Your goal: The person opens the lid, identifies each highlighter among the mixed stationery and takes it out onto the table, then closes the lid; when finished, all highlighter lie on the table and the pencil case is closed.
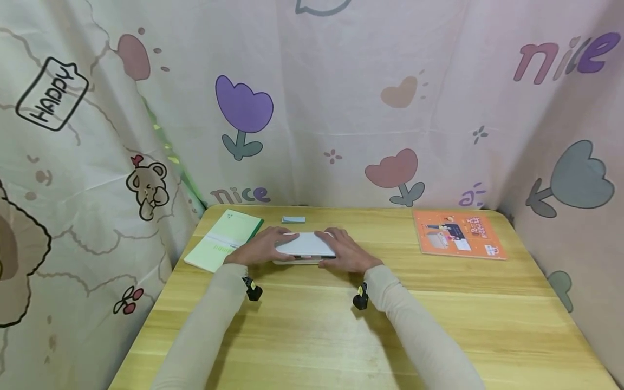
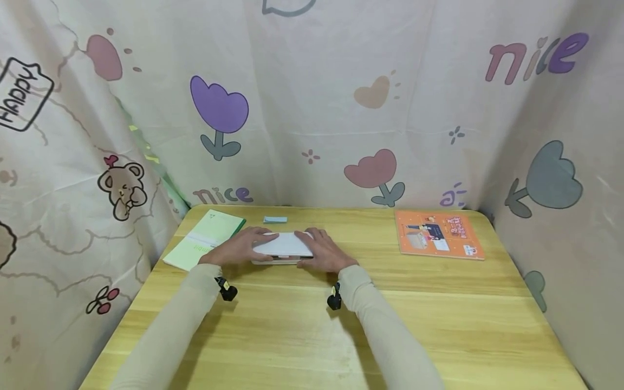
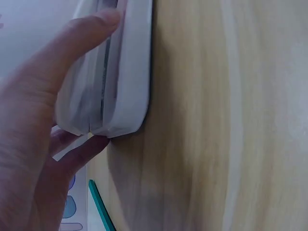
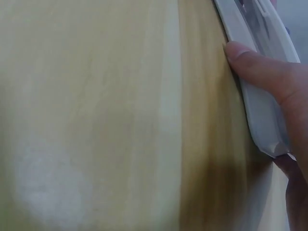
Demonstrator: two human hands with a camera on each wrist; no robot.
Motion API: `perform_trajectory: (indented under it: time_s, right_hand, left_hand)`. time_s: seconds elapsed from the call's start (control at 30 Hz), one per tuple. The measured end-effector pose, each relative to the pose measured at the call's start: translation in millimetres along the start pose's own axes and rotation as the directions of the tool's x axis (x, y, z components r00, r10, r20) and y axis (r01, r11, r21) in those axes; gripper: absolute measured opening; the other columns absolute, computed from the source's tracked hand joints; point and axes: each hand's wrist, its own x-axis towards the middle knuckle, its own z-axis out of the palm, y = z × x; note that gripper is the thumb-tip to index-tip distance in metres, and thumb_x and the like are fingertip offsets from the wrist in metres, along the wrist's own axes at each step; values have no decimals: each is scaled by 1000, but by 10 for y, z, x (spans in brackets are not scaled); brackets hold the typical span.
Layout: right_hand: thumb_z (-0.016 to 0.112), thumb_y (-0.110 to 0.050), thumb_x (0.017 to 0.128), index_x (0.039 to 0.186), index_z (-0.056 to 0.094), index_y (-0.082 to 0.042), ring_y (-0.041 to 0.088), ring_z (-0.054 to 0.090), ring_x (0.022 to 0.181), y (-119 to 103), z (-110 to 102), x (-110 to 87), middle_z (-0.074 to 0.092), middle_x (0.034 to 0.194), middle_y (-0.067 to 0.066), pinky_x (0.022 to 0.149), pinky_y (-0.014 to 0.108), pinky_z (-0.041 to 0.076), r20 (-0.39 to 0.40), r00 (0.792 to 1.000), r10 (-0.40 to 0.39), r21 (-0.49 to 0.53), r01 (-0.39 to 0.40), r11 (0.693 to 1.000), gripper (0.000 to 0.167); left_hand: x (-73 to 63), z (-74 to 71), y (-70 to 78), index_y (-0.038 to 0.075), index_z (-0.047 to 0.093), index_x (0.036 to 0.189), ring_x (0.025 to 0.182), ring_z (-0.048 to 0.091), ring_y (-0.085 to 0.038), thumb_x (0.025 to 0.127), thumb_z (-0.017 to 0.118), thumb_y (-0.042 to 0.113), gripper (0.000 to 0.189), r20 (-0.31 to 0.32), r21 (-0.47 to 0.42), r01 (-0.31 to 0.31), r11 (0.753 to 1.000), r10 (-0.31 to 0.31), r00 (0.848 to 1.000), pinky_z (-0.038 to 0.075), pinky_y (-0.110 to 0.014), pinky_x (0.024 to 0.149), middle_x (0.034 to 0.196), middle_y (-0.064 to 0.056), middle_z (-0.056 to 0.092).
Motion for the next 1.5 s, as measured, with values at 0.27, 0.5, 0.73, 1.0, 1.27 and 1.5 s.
perform_trajectory:
  time_s: [0.27,0.5,0.73,1.0,1.27,1.5]
  right_hand:
    - [87,-56,91,173,34,-22,36,25,166,69,-39,-19,25,180,12,130,65,31,-41,998,39,137,-33,990,103]
    - [91,-47,89,170,38,-22,34,40,159,141,-139,-159,35,175,7,128,57,38,-167,983,75,345,-13,939,100]
    - [93,-31,90,151,54,-10,39,54,147,189,-249,-342,54,153,9,119,48,51,-272,953,135,545,37,838,76]
    - [86,-35,96,109,80,-23,36,59,145,229,-170,-524,66,151,15,122,65,42,-310,945,105,420,37,907,18]
    - [79,-37,102,130,81,-16,38,49,155,188,-75,-516,61,160,11,126,67,36,-256,964,77,425,40,904,35]
    - [81,-32,101,152,65,-20,33,57,146,169,-120,-380,75,120,2,128,65,34,-289,949,129,502,36,864,55]
  left_hand:
    - [15,-32,-2,27,48,167,161,35,-41,93,77,68,89,25,-123,64,990,-61,998,32,-69,127,175,-8,41]
    - [-39,-42,-19,28,52,164,163,34,-36,89,81,69,90,17,-272,109,956,-109,994,28,-67,130,174,-4,43]
    - [-66,-77,-55,36,59,158,161,38,-32,91,82,64,76,28,-337,102,936,-98,995,32,-65,129,168,3,50]
    - [-102,-127,-57,40,61,155,162,38,-33,96,75,65,65,78,-373,142,917,-121,990,31,-68,128,168,0,51]
    - [-171,-69,-161,35,50,164,159,41,-38,102,68,64,71,24,-492,151,858,-160,987,35,-69,126,173,-3,44]
    - [-385,-18,-271,23,51,161,154,48,-42,100,76,57,74,-133,-623,140,769,-281,950,42,-64,124,168,-10,48]
